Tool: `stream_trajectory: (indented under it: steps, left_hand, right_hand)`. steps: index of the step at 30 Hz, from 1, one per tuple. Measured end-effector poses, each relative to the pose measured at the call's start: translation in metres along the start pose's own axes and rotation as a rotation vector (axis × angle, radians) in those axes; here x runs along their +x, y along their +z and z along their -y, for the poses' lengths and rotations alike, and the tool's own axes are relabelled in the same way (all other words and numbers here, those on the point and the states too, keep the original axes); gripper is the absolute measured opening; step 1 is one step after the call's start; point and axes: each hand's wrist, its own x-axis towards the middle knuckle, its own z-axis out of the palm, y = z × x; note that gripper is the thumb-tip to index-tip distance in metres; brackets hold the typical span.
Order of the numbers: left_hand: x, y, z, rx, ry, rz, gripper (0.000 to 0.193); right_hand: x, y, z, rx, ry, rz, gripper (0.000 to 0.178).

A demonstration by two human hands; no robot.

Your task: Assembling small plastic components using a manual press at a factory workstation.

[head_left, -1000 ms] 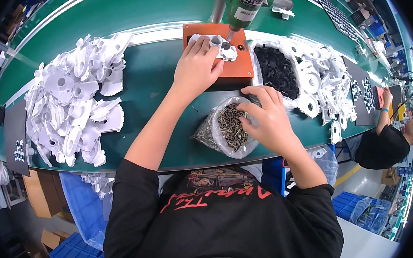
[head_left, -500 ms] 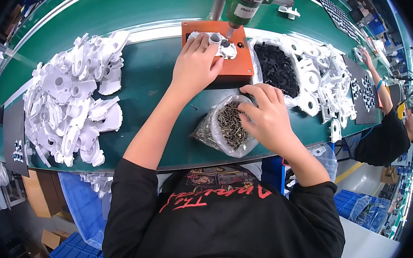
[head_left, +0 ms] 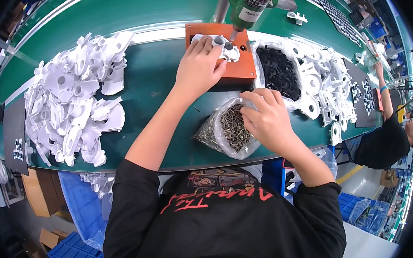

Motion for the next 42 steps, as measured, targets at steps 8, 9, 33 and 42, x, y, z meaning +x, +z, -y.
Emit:
stream_trajectory:
  steps: [8,9,33,42]
  left_hand:
    - [-0.001,0.000,0.001,-0.011,-0.020,0.026,0.034]
    - [0.000,0.000,0.001,-0.019,-0.016,0.027,0.034]
    - [-0.001,0.002,0.001,0.004,0.009,-0.014,0.038]
    - [0.000,-0.002,-0.001,-0.007,-0.009,-0.012,0.033]
  right_hand:
    - [-0.001,0.001,-0.003,0.010,-0.031,0.001,0.013]
    - [-0.001,0.002,-0.003,0.011,-0.031,0.000,0.014]
    - [0.024,-0.002,-0.010,-0.245,-0.267,0.242,0.010]
    - [0.018,-0.005,-0.009,-0.105,-0.174,0.217,0.012]
